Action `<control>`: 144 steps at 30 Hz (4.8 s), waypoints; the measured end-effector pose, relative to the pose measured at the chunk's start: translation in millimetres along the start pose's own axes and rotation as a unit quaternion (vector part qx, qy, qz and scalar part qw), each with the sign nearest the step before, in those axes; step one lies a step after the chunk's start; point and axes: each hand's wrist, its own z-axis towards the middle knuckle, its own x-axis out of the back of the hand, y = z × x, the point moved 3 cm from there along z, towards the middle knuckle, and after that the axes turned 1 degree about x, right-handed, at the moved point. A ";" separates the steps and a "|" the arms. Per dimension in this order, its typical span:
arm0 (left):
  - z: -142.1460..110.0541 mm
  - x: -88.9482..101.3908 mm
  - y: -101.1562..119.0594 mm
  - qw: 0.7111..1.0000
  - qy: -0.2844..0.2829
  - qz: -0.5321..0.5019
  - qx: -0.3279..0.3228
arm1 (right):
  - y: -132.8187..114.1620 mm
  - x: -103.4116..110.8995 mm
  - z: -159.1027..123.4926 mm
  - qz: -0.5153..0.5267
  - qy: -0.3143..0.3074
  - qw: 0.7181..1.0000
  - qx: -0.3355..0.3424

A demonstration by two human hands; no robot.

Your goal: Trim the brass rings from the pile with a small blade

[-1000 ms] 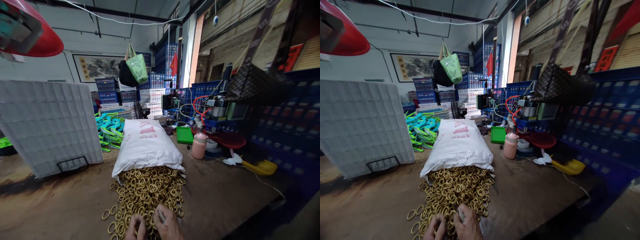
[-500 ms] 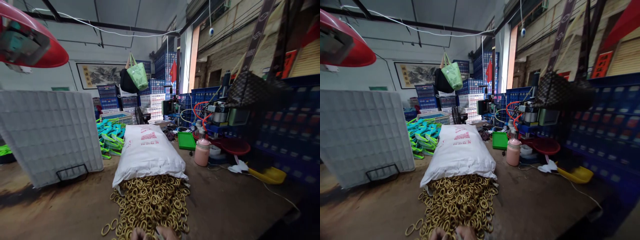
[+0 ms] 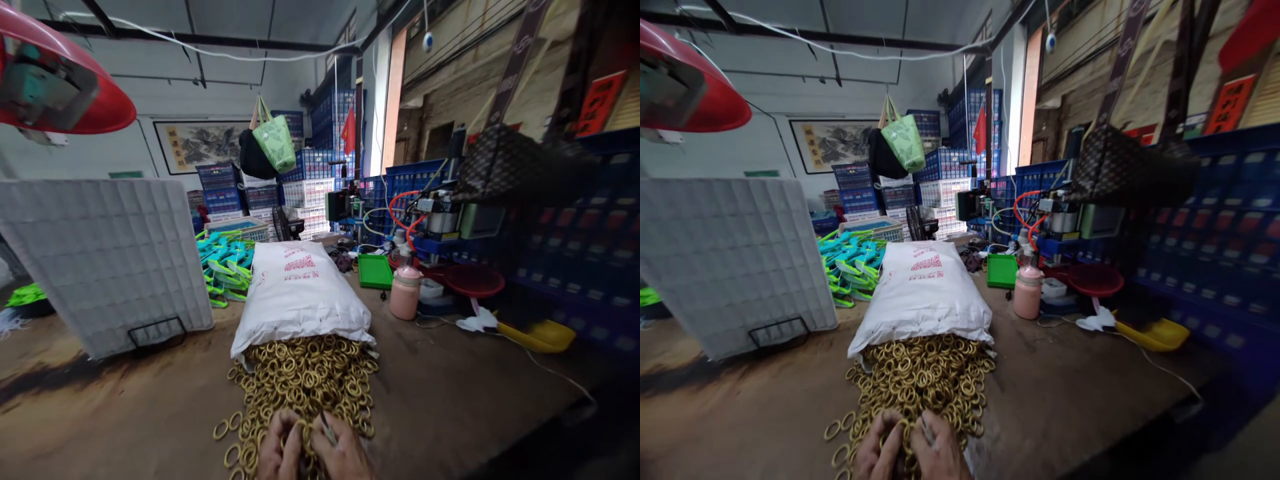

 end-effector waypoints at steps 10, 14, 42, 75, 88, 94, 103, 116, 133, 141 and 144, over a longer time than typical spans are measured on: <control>-23.7 -4.7 17.5 0.997 -0.070 -0.004 0.046 | -20.7 14.2 -13.7 0.066 -0.024 0.997 -0.014; -26.0 -5.2 15.8 0.995 -0.069 -0.016 0.072 | -20.7 15.2 -17.1 0.073 -0.025 0.997 -0.008; 0.6 -2.2 0.2 0.994 -0.079 -0.035 0.073 | -12.6 7.8 -5.8 -0.117 -0.069 0.988 0.078; -19.6 6.1 14.7 0.997 -0.051 0.060 -0.015 | -22.0 8.9 -10.5 0.078 -0.107 0.991 0.035; -37.2 5.2 21.1 0.989 -0.086 0.080 -0.093 | -18.7 7.4 -13.9 0.043 -0.112 0.993 0.022; -41.2 4.2 4.1 0.994 -0.086 -0.014 0.065 | -21.1 5.1 -16.7 -0.011 -0.095 0.995 0.022; -54.4 4.0 -9.8 0.963 -0.133 -0.148 0.182 | -16.4 0.2 -27.9 0.061 -0.145 0.987 -0.016; -52.5 3.0 -0.6 0.985 -0.091 -0.075 0.128 | -11.4 4.6 -44.3 -0.239 -0.147 0.954 0.108; -109.9 12.2 -34.6 0.897 -0.251 -0.141 0.336 | 21.0 42.7 -34.6 -0.354 -0.052 0.933 0.032; -117.0 14.1 -106.0 0.824 -0.116 -0.233 0.503 | 34.1 19.3 -65.5 -0.381 -0.052 0.923 0.021; -113.3 6.2 -114.2 0.830 -0.078 -0.257 0.490 | 28.9 14.5 -66.7 -0.418 -0.039 0.907 0.012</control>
